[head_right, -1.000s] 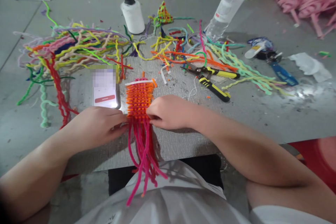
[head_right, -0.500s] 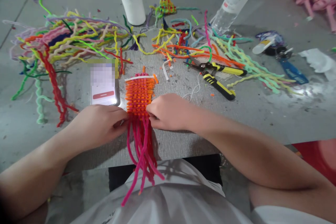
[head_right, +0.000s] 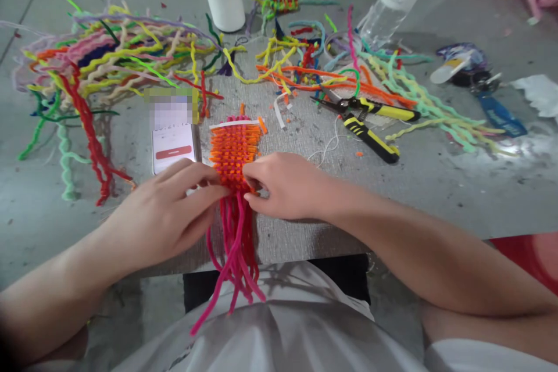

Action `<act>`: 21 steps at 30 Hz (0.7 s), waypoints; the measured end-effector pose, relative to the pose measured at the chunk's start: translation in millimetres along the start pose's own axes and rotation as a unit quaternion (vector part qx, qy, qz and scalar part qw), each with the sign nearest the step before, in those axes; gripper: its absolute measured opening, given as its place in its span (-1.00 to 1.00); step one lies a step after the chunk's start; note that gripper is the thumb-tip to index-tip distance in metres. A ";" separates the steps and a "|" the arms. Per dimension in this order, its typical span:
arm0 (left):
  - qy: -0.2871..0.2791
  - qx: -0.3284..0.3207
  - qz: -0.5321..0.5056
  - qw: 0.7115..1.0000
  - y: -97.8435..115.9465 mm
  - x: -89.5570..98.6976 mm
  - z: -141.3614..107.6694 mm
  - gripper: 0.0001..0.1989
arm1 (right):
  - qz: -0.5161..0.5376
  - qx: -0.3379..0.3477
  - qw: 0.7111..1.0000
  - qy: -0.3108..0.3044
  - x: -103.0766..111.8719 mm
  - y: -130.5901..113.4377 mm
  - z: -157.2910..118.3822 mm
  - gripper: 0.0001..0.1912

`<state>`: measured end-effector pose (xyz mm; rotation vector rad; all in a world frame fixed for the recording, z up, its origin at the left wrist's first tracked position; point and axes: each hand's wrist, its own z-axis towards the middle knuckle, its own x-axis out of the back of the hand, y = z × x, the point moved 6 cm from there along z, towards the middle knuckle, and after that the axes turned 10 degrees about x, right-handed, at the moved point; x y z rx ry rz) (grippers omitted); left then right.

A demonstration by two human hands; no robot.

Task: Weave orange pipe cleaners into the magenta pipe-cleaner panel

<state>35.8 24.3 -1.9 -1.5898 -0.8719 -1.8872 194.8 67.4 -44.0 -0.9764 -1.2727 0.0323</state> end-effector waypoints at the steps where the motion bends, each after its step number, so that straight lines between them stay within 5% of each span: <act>1: -0.007 -0.025 -0.003 1.000 5.4 -2.5 -0.9 -0.74 | -0.011 -0.017 1.000 0.000 -1.2 -1.9 -1.0 -0.80; 6: -0.060 -0.070 0.010 0.996 19.6 -21.2 -8.1 -0.83 | -0.055 -0.079 0.995 -0.015 -7.2 -7.4 -4.7 -0.77; 21: 0.003 -0.032 0.065 0.997 41.8 -15.0 -17.3 -0.72 | -0.062 -0.081 0.994 -0.027 -8.2 -5.6 -0.9 -0.83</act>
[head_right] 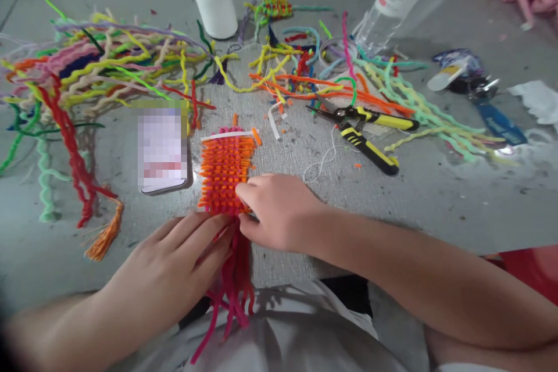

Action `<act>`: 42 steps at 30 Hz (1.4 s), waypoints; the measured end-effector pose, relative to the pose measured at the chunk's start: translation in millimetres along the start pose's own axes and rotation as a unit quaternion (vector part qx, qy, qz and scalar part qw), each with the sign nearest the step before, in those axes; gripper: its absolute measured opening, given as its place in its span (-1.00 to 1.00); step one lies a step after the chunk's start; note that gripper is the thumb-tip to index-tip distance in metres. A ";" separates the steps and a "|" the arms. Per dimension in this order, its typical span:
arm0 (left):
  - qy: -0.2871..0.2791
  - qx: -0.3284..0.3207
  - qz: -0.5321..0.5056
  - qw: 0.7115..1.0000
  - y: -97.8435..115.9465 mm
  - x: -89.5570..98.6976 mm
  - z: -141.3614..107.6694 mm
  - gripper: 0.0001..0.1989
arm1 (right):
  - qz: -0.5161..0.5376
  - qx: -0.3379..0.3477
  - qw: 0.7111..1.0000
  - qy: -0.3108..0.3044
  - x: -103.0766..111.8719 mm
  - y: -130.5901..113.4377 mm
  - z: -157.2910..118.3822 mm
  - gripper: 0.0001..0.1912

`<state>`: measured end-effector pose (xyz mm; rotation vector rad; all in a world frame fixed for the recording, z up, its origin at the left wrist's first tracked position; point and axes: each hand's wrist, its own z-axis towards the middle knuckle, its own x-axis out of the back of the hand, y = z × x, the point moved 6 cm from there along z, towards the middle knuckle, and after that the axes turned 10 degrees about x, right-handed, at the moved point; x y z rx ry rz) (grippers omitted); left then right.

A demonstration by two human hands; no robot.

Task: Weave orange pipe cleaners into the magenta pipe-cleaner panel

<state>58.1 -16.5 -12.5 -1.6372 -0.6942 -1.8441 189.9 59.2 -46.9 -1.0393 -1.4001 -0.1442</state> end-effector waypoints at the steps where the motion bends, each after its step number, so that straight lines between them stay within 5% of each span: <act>1: 0.004 -0.002 -0.001 1.000 1.4 0.5 -0.3 -0.72 | 0.004 0.003 1.000 0.002 -0.2 -0.3 0.2 -0.82; 7: -0.007 -0.003 -0.033 0.999 4.6 0.5 0.4 -0.72 | 0.016 0.000 1.000 0.005 -3.1 2.8 -2.2 -0.73; 13: -0.020 0.029 -0.058 0.998 -0.2 -1.8 0.0 -0.71 | 0.056 0.055 0.997 0.009 -0.2 4.5 -6.3 -0.93; 20: -0.018 0.055 -0.067 0.996 -1.4 -4.2 -1.3 -0.67 | 0.018 0.072 0.996 0.050 -0.5 4.2 -3.9 -0.82; 35: -0.002 0.028 -0.155 0.987 -0.4 -5.1 1.5 -0.66 | 0.107 0.100 0.988 0.046 12.3 13.6 -3.4 -0.93; 42: 0.024 0.011 -0.134 0.991 0.8 -3.4 2.6 -0.66 | 0.049 0.114 0.989 0.085 16.8 17.5 2.1 -0.88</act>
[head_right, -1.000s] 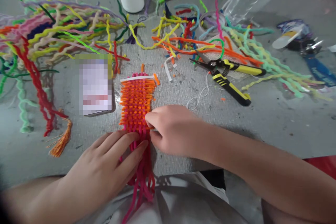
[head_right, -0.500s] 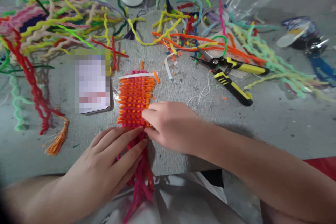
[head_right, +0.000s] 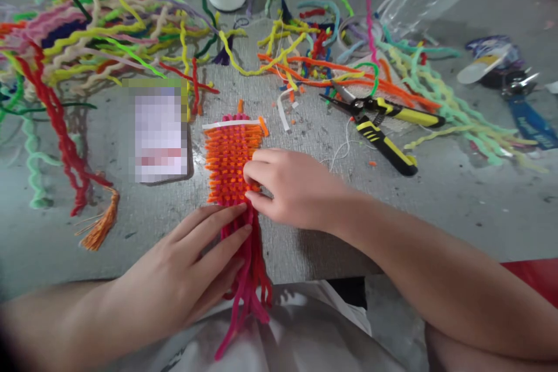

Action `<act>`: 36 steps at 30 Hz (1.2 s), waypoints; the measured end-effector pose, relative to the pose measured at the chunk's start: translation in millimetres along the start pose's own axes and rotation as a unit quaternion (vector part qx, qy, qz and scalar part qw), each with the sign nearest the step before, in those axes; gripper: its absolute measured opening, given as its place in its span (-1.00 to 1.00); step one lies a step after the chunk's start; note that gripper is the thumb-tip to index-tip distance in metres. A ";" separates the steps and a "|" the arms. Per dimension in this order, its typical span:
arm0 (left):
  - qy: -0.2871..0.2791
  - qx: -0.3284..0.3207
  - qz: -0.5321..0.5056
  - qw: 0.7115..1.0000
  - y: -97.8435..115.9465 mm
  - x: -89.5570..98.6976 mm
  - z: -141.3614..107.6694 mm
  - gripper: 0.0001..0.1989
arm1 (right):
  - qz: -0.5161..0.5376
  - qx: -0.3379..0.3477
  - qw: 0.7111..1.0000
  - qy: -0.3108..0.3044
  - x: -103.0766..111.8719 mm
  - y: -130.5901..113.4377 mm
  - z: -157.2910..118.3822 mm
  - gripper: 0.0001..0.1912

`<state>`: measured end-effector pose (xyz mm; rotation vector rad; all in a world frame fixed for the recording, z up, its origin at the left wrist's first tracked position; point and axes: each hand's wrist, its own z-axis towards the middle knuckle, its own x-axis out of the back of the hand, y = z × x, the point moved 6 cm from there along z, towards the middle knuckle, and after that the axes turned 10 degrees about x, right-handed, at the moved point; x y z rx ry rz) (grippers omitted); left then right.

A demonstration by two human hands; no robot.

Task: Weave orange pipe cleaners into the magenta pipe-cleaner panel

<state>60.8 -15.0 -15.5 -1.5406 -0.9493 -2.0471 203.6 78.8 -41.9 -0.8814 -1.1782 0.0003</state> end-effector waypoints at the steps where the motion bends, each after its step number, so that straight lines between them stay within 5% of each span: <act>1: -0.003 0.002 0.010 1.000 -0.1 -1.8 -0.7 -0.65 | -0.007 0.010 1.000 -0.002 -0.4 -0.8 0.1 -0.87; 10: -0.023 -0.018 0.063 0.998 5.3 -7.6 -7.5 -0.64 | -0.045 0.106 0.993 -0.027 -2.7 -14.7 0.2 -0.82; 27: -0.030 -0.029 0.061 0.997 4.3 -12.8 -7.9 -0.66 | -0.130 0.156 0.978 -0.041 -9.6 -16.8 4.1 -0.74; 36: -0.031 -0.027 0.054 0.998 4.3 -13.3 -8.0 -0.66 | 0.016 0.169 0.985 -0.021 1.7 -3.3 4.9 -0.79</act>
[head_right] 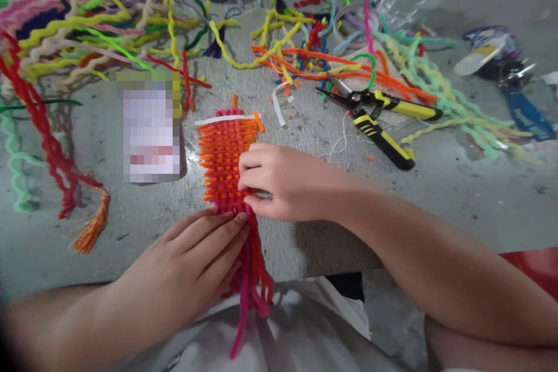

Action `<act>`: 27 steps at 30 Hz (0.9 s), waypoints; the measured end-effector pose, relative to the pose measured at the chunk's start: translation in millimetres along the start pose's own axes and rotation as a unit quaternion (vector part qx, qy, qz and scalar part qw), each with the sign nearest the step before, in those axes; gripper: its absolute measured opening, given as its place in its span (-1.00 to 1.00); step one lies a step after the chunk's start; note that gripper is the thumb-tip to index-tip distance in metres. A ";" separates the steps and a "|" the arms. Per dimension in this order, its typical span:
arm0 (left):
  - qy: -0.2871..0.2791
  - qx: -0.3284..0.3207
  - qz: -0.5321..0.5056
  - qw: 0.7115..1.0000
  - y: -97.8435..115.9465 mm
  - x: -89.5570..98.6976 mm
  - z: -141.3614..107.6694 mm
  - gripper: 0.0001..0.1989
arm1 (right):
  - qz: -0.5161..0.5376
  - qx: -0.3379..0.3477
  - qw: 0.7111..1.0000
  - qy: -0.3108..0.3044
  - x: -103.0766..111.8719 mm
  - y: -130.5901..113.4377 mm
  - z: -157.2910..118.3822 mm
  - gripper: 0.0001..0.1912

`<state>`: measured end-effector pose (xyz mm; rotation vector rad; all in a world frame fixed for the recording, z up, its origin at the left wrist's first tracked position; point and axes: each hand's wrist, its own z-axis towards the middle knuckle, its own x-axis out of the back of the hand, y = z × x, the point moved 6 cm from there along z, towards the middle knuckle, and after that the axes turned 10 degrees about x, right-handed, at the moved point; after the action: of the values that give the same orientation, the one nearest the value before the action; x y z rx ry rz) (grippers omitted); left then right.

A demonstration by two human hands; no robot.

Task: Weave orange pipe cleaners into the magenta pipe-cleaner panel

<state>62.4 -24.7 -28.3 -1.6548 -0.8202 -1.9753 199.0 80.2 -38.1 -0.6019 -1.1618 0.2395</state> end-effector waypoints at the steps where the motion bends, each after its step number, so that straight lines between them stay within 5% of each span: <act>1: -0.001 0.001 -0.001 1.000 0.3 -0.2 0.1 -0.66 | 0.003 -0.004 1.000 0.000 0.2 -0.6 -0.2 -0.82; 20: -0.023 0.009 -0.003 1.000 -0.8 -2.4 0.0 -0.65 | -0.051 -0.016 0.999 0.006 -5.9 -2.6 -0.2 -0.79; 27: -0.031 0.028 -0.001 0.999 -2.2 0.6 -1.7 -0.69 | -0.072 -0.095 0.993 -0.029 -3.0 -8.3 -6.3 -0.81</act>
<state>59.6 -24.2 -28.3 -1.6913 -0.8923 -1.8926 202.5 69.9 -37.5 -0.6773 -1.2873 0.0238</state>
